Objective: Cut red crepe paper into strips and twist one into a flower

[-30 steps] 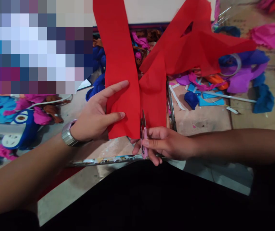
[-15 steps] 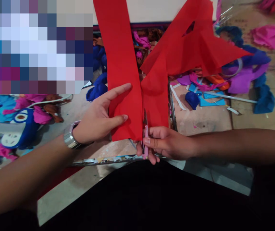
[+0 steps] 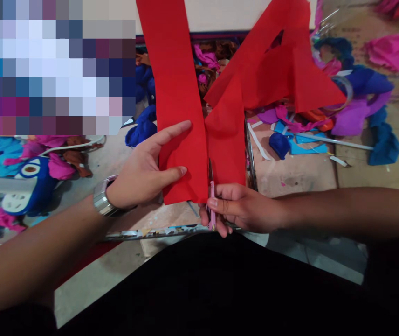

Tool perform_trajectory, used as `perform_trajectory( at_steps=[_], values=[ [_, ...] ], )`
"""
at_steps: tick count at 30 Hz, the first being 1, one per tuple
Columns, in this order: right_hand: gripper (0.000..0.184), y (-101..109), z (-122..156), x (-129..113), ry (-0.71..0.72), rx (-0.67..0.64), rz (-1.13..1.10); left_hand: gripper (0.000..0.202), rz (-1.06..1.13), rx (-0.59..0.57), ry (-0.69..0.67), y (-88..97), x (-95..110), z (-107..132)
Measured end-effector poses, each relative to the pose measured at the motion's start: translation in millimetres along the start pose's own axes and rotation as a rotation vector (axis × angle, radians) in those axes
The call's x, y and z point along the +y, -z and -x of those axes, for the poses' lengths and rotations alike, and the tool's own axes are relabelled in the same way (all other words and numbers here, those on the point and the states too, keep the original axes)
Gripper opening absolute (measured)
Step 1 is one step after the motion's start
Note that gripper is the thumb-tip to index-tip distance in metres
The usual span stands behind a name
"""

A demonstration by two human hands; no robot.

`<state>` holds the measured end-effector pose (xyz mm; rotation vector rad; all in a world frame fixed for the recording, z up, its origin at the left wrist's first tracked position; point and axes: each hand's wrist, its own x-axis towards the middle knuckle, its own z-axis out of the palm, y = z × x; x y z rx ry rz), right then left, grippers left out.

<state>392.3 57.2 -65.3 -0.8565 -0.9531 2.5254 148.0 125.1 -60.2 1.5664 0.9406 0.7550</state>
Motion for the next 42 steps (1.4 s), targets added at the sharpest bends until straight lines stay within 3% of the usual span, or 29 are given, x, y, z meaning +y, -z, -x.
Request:
perform_trajectory(
  at_steps=[16,25,42],
  values=[
    [0.037,1.6,0.4,2.6,0.015,0.005,-0.013,0.080,-0.032,0.007,0.004,-2.4,1.5,0.3],
    [0.031,-0.1,1.4,7.0,0.039,-0.077,-0.187,0.077,0.032,0.041,-0.008,-1.5,1.9,-0.6],
    [0.034,-1.5,2.6,2.4,0.022,-0.049,-0.122,0.079,-0.001,0.031,-0.027,0.2,0.4,-0.8]
  ],
)
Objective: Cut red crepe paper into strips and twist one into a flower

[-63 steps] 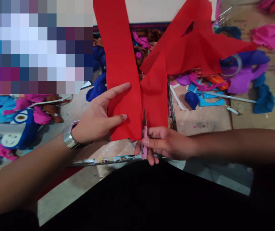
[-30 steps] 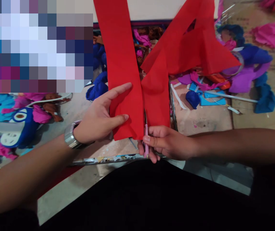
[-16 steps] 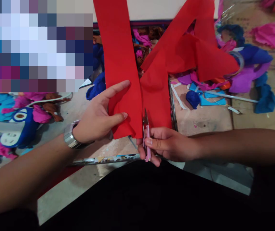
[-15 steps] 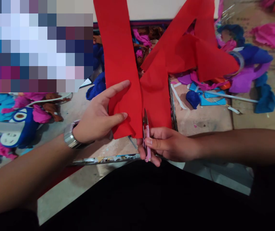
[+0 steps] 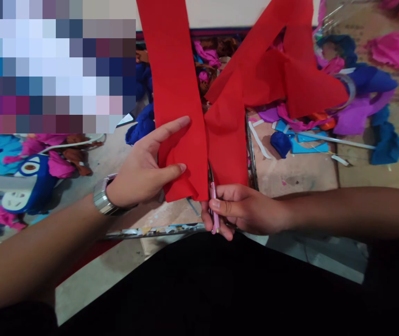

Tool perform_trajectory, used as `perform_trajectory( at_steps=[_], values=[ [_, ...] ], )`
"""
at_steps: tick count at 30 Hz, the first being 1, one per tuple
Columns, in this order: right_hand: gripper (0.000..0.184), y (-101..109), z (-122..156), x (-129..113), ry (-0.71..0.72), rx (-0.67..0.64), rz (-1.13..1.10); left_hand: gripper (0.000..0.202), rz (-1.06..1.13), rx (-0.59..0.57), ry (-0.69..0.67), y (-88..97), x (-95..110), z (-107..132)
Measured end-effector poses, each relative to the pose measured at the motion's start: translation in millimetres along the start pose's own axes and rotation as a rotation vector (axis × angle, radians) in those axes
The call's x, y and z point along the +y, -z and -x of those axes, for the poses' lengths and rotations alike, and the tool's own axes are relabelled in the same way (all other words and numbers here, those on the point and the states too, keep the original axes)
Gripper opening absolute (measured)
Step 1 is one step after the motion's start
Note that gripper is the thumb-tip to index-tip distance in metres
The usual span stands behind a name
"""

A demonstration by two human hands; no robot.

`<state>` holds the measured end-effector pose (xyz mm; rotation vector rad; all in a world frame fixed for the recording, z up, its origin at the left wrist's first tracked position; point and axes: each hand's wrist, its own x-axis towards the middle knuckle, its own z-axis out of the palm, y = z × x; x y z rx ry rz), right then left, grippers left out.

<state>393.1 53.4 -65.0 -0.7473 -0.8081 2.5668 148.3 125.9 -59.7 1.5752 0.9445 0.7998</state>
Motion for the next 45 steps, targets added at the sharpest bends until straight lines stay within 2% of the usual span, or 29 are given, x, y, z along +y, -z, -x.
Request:
perform_trajectory(
  at_steps=[28,38,45],
  values=[
    [0.027,-0.7,-1.5,-2.0,0.029,0.111,-0.027,0.078,-0.057,-0.039,0.004,-4.3,5.2,5.1],
    [0.034,-0.4,0.3,-3.1,0.061,0.130,-0.042,0.077,-0.096,-0.032,-0.010,-6.6,7.3,6.2],
    [0.031,-1.4,1.8,-1.7,0.057,0.098,-0.037,0.074,-0.004,-0.021,0.003,-6.5,5.2,6.3]
  ],
)
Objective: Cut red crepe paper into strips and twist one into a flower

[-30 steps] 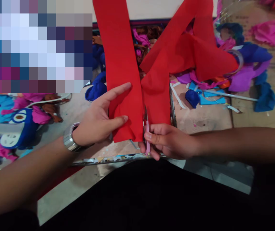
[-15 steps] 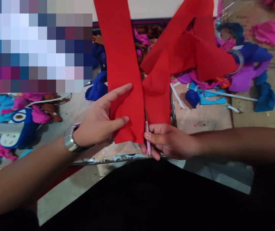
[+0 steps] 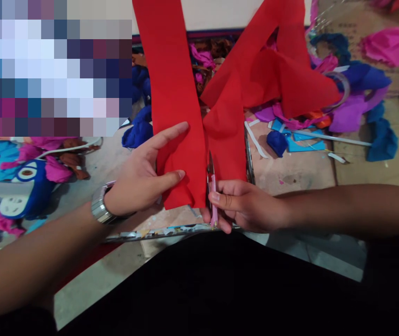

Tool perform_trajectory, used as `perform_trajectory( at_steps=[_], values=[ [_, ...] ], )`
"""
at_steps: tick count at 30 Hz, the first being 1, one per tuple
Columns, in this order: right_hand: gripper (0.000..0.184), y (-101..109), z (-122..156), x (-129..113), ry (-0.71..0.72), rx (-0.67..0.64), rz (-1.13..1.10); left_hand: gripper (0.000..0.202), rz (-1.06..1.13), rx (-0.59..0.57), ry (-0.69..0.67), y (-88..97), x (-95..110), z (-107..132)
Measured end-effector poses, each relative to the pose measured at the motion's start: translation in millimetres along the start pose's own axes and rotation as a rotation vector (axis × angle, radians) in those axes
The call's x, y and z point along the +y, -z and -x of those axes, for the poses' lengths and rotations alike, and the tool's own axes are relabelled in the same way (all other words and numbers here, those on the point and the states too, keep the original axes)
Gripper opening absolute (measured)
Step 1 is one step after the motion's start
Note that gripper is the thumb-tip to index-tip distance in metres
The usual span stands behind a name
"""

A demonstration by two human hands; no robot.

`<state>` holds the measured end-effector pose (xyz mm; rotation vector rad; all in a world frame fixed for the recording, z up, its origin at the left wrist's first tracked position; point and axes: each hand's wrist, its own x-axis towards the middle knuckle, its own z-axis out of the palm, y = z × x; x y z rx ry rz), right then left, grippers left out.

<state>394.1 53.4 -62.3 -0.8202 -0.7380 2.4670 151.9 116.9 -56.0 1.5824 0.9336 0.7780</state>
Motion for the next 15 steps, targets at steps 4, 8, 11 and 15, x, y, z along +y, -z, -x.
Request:
perform_trajectory(
  at_steps=[4,8,11,15],
  values=[
    [0.033,-1.4,1.7,-1.2,-0.018,-0.029,0.003,0.075,0.023,0.021,0.011,0.7,-1.2,-1.4],
    [0.031,-0.7,1.2,-1.6,-0.024,-0.013,0.009,0.077,0.028,0.009,0.017,0.7,-0.7,-1.3],
    [0.031,0.7,0.2,-0.3,-0.016,-0.004,0.013,0.079,-0.013,0.000,0.018,1.1,0.1,-0.9],
    [0.033,1.0,-0.1,0.5,-0.032,-0.005,0.035,0.078,-0.067,-0.008,-0.002,1.5,1.3,-0.8]
  ],
)
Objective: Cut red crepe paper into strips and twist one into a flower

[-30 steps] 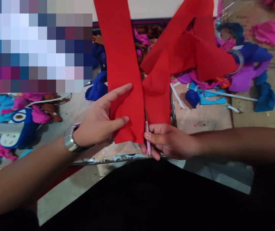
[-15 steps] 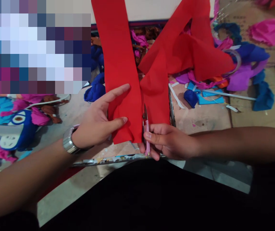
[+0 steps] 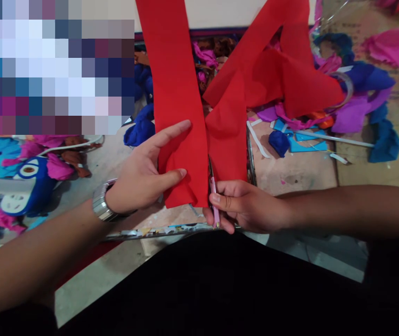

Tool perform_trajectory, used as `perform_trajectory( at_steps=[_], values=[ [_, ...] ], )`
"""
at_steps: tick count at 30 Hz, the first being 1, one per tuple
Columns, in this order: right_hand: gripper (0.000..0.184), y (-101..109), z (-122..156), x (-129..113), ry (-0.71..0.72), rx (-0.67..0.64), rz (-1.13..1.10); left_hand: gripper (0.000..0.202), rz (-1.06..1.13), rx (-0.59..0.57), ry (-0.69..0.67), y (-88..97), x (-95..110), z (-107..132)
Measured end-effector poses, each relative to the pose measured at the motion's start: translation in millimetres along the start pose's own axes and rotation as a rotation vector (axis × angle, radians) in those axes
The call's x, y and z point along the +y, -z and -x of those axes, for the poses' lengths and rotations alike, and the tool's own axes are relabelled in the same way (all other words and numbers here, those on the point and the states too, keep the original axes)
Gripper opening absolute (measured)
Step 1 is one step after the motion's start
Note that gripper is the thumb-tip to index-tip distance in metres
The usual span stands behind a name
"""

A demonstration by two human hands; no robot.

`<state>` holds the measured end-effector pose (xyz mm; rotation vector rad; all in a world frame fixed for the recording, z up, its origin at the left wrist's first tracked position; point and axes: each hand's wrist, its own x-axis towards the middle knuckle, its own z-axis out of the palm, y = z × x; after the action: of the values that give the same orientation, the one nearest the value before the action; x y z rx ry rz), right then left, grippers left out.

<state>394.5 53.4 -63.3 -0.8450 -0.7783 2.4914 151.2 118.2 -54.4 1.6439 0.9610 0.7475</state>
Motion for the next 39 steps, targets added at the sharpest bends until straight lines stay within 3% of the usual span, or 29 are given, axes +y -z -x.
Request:
perform_trajectory(
  at_steps=[17,27,39],
  values=[
    [0.036,-2.5,-0.6,-3.8,0.033,0.057,-0.052,0.078,-0.021,-0.003,-0.001,-0.9,2.2,1.2],
    [0.047,2.1,-6.5,-1.7,0.025,0.112,-0.026,0.077,0.001,-0.004,0.020,-3.0,4.6,2.7],
    [0.044,0.9,-5.3,-1.7,0.037,0.111,-0.024,0.077,-0.015,0.005,0.022,-4.2,6.3,3.4]
  ],
)
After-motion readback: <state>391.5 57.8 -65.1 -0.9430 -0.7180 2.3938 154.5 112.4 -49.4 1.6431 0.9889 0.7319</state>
